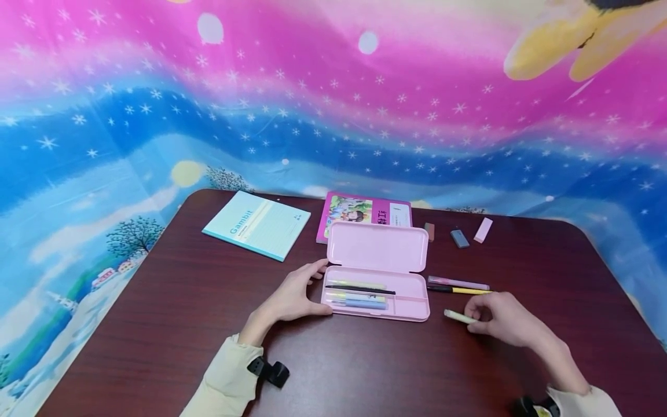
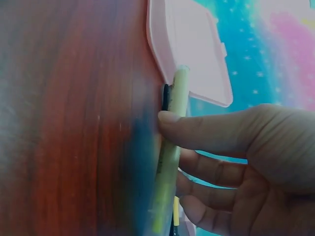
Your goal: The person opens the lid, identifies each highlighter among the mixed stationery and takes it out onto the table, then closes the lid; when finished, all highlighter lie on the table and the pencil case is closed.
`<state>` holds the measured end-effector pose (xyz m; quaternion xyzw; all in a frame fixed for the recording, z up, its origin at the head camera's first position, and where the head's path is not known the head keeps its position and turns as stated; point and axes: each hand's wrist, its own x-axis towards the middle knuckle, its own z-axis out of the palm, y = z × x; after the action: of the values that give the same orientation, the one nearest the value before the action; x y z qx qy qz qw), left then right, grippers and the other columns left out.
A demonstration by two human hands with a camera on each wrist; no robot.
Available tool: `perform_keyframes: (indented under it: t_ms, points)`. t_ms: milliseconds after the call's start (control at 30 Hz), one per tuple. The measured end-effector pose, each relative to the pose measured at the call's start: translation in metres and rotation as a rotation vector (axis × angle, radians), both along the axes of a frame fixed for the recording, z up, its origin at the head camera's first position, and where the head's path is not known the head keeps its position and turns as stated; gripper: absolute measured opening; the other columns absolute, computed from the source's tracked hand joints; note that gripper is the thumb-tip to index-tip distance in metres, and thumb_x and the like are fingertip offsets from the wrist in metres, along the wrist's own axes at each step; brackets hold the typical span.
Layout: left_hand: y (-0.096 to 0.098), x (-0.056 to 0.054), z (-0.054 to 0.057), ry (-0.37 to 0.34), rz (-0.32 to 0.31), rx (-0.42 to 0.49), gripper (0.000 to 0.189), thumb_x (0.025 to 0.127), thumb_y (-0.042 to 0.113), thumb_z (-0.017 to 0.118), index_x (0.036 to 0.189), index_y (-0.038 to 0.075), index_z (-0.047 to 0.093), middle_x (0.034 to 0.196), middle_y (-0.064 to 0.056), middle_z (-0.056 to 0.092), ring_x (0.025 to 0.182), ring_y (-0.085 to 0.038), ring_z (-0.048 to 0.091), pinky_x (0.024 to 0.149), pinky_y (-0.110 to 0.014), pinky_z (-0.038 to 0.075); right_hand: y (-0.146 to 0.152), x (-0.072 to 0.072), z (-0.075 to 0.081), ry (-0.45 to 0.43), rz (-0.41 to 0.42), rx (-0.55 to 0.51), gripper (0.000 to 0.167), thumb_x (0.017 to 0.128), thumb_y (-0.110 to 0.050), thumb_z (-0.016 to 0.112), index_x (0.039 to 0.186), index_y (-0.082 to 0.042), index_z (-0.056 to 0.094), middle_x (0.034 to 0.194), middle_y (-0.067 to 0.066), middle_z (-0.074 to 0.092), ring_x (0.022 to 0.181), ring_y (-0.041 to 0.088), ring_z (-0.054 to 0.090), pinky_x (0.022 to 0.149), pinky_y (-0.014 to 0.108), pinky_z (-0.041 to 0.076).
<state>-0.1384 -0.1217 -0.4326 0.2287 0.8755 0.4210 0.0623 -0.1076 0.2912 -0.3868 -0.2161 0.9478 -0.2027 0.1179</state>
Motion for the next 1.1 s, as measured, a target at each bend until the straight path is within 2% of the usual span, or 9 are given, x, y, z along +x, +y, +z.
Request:
perform_keyframes:
  t_ms: [133,367,500,833,1100]
  points:
    - [0.0,0.0,0.0,0.004,-0.001,0.006,0.093,0.068,0.022,0.087,0.145,0.006,0.038,0.13,-0.006,0.054,0.113,-0.02,0.052,0.096,-0.04,0.046,-0.004,-0.013,-0.001,-0.004,-0.034,0.033,0.015,0.077,-0.013,0.079,0.078,-0.019,0.065,0.069,-0.012,0.054,0.063,0.005,0.045,0.057,0.024,0.04]
    - [-0.001,0.0,0.0,0.002,-0.001,0.005,0.093,0.068,0.023,0.087,0.145,0.006,0.038,0.131,-0.007,0.053,0.113,-0.02,0.052,0.096,-0.04,0.046,-0.016,-0.028,-0.001,0.076,-0.058,0.083,0.014,0.075,-0.008,0.08,0.079,-0.014,0.068,0.07,-0.006,0.056,0.063,0.012,0.046,0.056,0.028,0.041]
    - [-0.001,0.0,0.0,0.005,-0.002,0.004,0.093,0.068,0.022,0.087,0.145,0.006,0.038,0.131,-0.006,0.054,0.113,-0.02,0.052,0.096,-0.04,0.046,-0.022,-0.031,-0.002,0.104,-0.082,0.104,0.013,0.074,-0.007,0.079,0.079,-0.013,0.069,0.071,-0.004,0.057,0.064,0.013,0.047,0.058,0.03,0.042]
    - [0.001,0.0,-0.001,-0.004,0.006,0.003,0.093,0.068,0.022,0.087,0.145,0.006,0.038,0.129,-0.006,0.054,0.113,-0.02,0.052,0.096,-0.039,0.045,-0.027,-0.035,-0.009,0.116,-0.194,0.053,0.015,0.075,0.0,0.078,0.083,-0.01,0.07,0.074,-0.001,0.061,0.066,0.016,0.05,0.061,0.033,0.046]
    - [0.0,0.0,-0.001,-0.001,0.007,0.005,0.093,0.068,0.022,0.087,0.145,0.006,0.038,0.13,-0.006,0.054,0.113,-0.02,0.052,0.096,-0.04,0.046,-0.028,-0.036,-0.011,0.151,-0.218,0.042,0.017,0.072,0.001,0.079,0.084,-0.009,0.071,0.077,0.002,0.064,0.069,0.018,0.054,0.067,0.042,0.05]
